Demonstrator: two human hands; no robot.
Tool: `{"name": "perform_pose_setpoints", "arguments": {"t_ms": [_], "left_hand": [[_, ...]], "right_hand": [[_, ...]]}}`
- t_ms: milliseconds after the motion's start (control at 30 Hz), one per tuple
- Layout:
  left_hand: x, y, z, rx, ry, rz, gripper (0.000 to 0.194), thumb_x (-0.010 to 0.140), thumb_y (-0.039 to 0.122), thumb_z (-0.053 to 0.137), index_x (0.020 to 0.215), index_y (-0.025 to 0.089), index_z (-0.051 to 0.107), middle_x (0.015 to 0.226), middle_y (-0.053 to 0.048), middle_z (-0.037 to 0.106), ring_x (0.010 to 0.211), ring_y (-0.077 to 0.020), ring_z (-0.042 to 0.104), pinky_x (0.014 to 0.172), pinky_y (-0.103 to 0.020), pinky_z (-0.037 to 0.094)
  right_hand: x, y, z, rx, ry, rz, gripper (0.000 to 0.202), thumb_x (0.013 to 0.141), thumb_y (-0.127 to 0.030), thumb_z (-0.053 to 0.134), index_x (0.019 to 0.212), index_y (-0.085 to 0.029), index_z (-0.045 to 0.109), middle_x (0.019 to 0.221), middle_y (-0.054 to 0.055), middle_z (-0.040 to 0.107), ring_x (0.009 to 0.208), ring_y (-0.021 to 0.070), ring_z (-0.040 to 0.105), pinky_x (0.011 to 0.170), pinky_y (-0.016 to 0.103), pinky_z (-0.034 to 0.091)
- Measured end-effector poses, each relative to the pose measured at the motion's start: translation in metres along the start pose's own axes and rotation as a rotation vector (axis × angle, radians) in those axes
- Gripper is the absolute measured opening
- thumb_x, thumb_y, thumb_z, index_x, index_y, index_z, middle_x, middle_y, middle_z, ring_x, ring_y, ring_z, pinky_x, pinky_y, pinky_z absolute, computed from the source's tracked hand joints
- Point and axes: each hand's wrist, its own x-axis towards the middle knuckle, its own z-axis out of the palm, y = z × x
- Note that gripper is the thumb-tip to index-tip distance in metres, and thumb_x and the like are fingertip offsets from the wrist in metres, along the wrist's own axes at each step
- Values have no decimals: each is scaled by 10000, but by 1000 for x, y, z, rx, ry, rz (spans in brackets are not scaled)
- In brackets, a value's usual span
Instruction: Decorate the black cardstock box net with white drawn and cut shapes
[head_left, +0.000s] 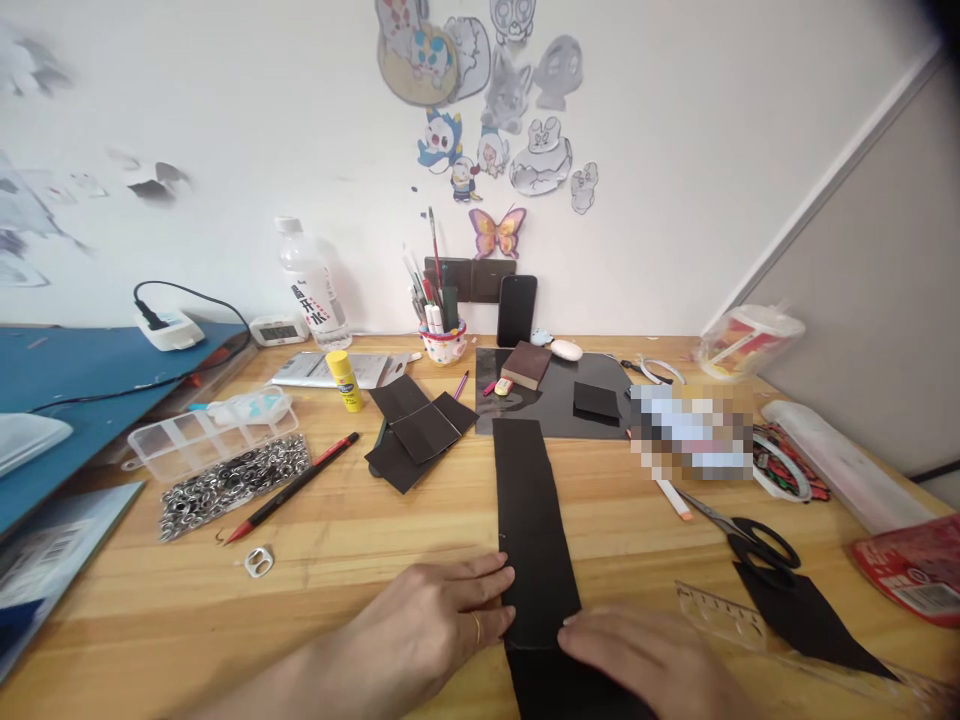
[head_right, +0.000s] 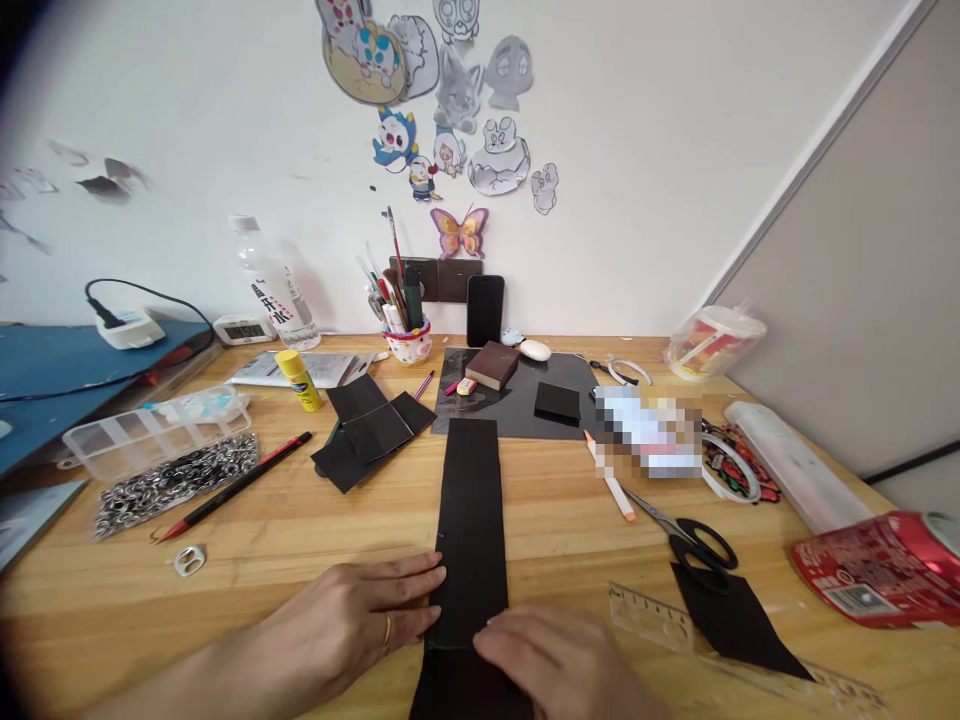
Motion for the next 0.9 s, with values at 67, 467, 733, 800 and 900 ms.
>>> {"name": "perform_pose_setpoints", "arguments": {"t_ms": [67,467,733,800,900], "left_hand": [[0,0,0,-8,3,12,265,905,118,374,1056,85,589,1173,-128,588,1136,-188,514,1032,-329,369],[2,4,-6,-67,139,-4,247,863,60,382,936,98,614,944,-83,679,972,-157,611,960,-280,445],[10,20,15,278,260,-75,316,881,298,469,1008,49,613,1072,-152,638,1036,-259,582,817,-300,537],[12,19,24,332,197,-93,417,887,373,439,1061,24,586,1141,-184,590,1093,-289,533,827,-328,531],[13,15,31,297,166,-130,435,877,404,441,1065,41,589,1172,-194,564,1134,-294,496,854,-343,515]], "right_hand": [[6,4,5,37,38,215,251,804,-227,548,1042,-258,624,901,10,729,775,179,688,674,260,571],[18,11,35,-280,7,312,289,912,-219,331,1148,-217,498,870,73,579,595,184,618,470,293,500],[13,9,43,-551,61,137,366,924,-158,273,1234,-79,451,831,112,598,568,181,617,459,275,491],[16,8,42,-560,63,124,371,922,-146,259,1222,-57,458,811,113,604,583,181,624,475,268,497],[18,7,43,-580,73,157,381,930,-172,243,1215,-45,463,783,102,610,525,165,613,425,246,475]]}}
